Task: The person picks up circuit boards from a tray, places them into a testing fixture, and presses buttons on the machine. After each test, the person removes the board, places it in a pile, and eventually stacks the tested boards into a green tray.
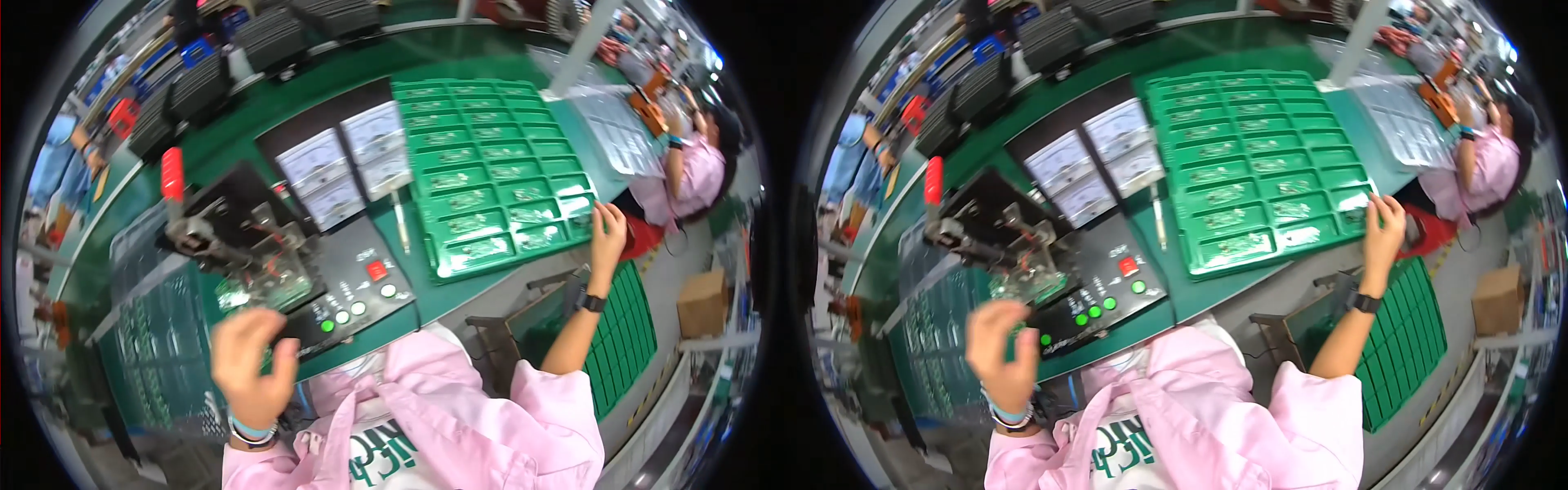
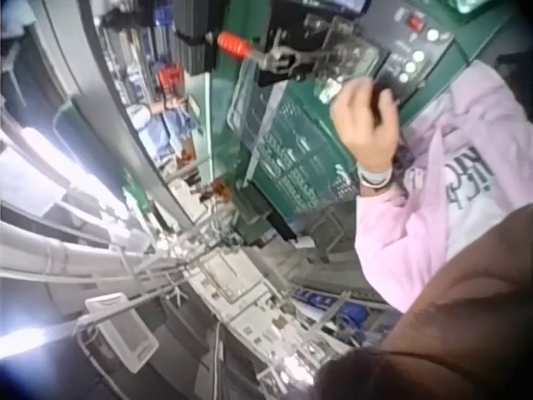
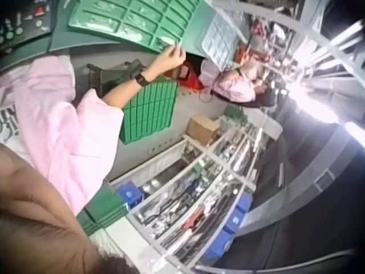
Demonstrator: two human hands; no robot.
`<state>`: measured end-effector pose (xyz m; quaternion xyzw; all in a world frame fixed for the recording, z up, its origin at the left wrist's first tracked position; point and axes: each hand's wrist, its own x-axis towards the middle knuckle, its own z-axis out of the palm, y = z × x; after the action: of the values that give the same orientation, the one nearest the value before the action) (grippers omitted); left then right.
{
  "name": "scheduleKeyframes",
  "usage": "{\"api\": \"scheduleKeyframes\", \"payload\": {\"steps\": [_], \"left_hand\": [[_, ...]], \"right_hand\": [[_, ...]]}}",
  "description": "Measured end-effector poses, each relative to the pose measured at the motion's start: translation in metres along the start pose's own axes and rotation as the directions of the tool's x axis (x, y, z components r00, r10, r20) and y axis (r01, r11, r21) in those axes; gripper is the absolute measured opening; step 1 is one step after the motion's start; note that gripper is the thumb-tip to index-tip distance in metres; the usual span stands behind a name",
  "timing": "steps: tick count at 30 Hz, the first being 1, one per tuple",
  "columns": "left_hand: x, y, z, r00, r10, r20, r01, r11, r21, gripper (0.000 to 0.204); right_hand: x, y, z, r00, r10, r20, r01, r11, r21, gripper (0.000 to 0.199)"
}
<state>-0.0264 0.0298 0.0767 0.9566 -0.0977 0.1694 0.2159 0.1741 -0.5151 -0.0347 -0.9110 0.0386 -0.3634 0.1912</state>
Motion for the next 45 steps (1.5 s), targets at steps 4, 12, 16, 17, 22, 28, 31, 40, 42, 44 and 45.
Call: {"api": "scheduleKeyframes", "payload": {"steps": [4,12,16,17,22,28,31,40,42,44,45], "left_hand": [[0.082,-0.013,-0.006,0.831,0.172,-0.529,-0.037,0.966,0.256,0.057],[0.059,-0.006,-0.005,0.882,0.371,-0.291,-0.401,0.915,-0.048,0.083],[0.006,-0.015,0.041,0.794,0.321,-0.516,-0.440,0.889,-0.124,0.070],[-0.008,-0.024,0.045,0.793,0.177,-0.583,-0.423,0.848,-0.319,0.064],[-0.052,-0.041,0.057,0.890,-0.103,-0.444,-0.029,0.959,-0.281,0.054],[-0.074,-0.047,0.061,0.941,-0.276,-0.194,0.230,0.946,-0.230,0.050],[-0.063,-0.045,0.056,0.935,-0.284,-0.214,0.242,0.949,-0.200,0.052],[-0.017,-0.059,0.031,0.984,-0.176,-0.011,0.176,0.984,0.025,0.083],[-0.015,-0.062,0.026,0.978,-0.176,0.111,0.167,0.982,0.084,0.090],[-0.017,-0.063,0.026,0.992,-0.095,0.087,0.079,0.983,0.167,0.094],[-0.016,-0.063,0.026,0.996,-0.050,0.077,0.033,0.978,0.206,0.096]], "right_hand": [[-0.008,-0.064,-0.007,0.989,0.019,-0.148,-0.013,0.999,0.043,0.016],[-0.047,-0.180,-0.006,0.983,-0.180,0.042,0.145,0.890,0.432,0.015],[-0.085,-0.248,0.002,0.816,-0.566,0.118,0.381,0.680,0.627,0.037],[-0.095,-0.263,0.003,0.760,-0.640,0.114,0.389,0.588,0.709,0.040],[-0.120,-0.304,0.011,0.450,-0.885,0.117,0.556,0.381,0.739,0.046],[-0.136,-0.300,0.023,0.558,-0.830,-0.027,0.570,0.359,0.739,0.045],[-0.154,-0.299,0.029,0.570,-0.818,-0.074,0.605,0.357,0.712,0.042],[-0.159,-0.306,0.028,0.600,-0.800,0.000,0.580,0.435,0.689,0.036],[-0.151,-0.309,0.023,0.607,-0.794,0.010,0.564,0.439,0.700,0.035],[-0.132,-0.313,0.014,0.438,-0.865,0.244,0.434,0.442,0.785,0.040],[-0.122,-0.315,0.013,0.330,-0.878,0.347,0.365,0.458,0.811,0.043]]}}
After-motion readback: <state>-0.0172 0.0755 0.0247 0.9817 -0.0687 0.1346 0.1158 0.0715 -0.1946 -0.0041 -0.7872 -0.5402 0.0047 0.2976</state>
